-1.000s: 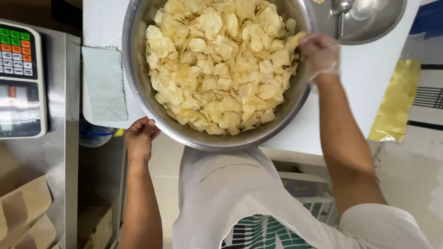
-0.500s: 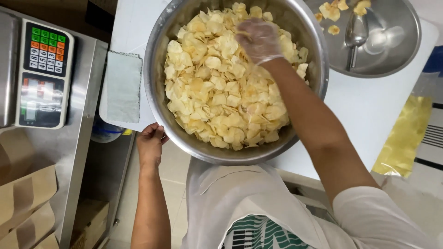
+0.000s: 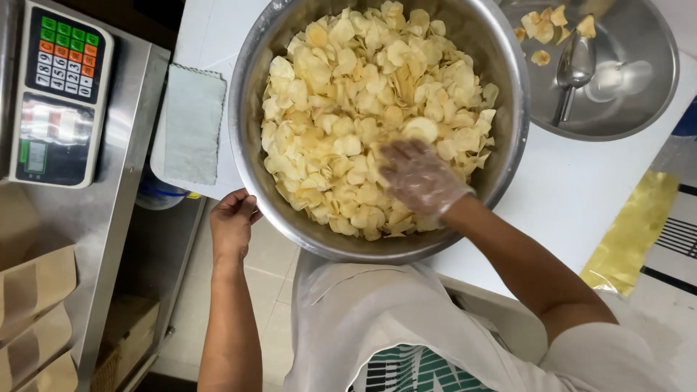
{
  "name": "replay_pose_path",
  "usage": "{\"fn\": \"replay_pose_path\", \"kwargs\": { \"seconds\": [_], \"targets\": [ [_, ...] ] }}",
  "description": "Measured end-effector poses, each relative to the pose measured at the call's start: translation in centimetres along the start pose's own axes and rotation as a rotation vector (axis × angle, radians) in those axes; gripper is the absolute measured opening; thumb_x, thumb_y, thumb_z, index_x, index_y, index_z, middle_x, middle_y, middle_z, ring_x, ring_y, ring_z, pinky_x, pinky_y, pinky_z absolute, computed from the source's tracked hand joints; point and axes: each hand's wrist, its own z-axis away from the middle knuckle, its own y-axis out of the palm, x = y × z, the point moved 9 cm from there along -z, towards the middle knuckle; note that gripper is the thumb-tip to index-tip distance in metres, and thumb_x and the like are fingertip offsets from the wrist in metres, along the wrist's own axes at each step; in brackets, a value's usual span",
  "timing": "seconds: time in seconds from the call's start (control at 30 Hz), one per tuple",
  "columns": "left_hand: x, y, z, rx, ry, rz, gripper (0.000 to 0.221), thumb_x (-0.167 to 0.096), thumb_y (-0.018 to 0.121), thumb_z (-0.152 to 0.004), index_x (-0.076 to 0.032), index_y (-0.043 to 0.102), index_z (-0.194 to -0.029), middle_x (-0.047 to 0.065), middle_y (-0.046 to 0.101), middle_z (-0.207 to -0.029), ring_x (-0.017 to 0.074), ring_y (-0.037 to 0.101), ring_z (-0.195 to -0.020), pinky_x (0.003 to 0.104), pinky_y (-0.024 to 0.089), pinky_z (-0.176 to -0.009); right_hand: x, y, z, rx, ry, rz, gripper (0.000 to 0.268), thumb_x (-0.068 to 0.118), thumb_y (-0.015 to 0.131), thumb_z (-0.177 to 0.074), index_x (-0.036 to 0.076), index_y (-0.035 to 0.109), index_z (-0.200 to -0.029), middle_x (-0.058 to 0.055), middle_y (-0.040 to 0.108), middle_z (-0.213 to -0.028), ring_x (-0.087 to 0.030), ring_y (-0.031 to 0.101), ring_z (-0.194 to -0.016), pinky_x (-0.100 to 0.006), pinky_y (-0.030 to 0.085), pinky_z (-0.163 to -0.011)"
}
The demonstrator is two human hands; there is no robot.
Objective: The person is seasoning a large bowl of dried fruit chips by adding powder from small jars using a spoon and then mixing the contents by hand.
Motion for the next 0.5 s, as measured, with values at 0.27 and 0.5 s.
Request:
{"fn": "replay_pose_path", "kwargs": {
  "seconds": [0.27, 0.5],
  "targets": [
    [0.8, -0.4, -0.9, 0.012, 0.008, -0.004, 0.015, 0.001, 0.064, -0.097, 0.002, 0.074, -0.108, 0.021, 0.07, -0.094, 0.0246, 0.069, -0.084, 0.044, 0.063, -0.079, -11.1, 0.4, -1.3, -0.699, 0.132, 0.004, 0.025, 0.028, 0.074, -0.095, 0.014, 0.077, -0.115, -0.006, 0.074, -0.112, -0.028, 0.071, -0.101, -0.044, 0.056, -0.085],
    [1.5, 0.2, -0.4, 0.02, -0.121, 0.069, 0.02, -0.009, 0.067, -0.095, -0.005, 0.072, -0.114, 0.003, 0.072, -0.1, 0.013, 0.066, -0.094, 0.032, 0.064, -0.087, -7.5, -6.6, -9.1, 0.143, 0.605, -0.367, 0.066, 0.032, 0.052, -0.105, 0.014, 0.022, -0.162, -0.012, 0.024, -0.167, -0.034, 0.022, -0.151, -0.049, 0.015, -0.122]
  ]
}}
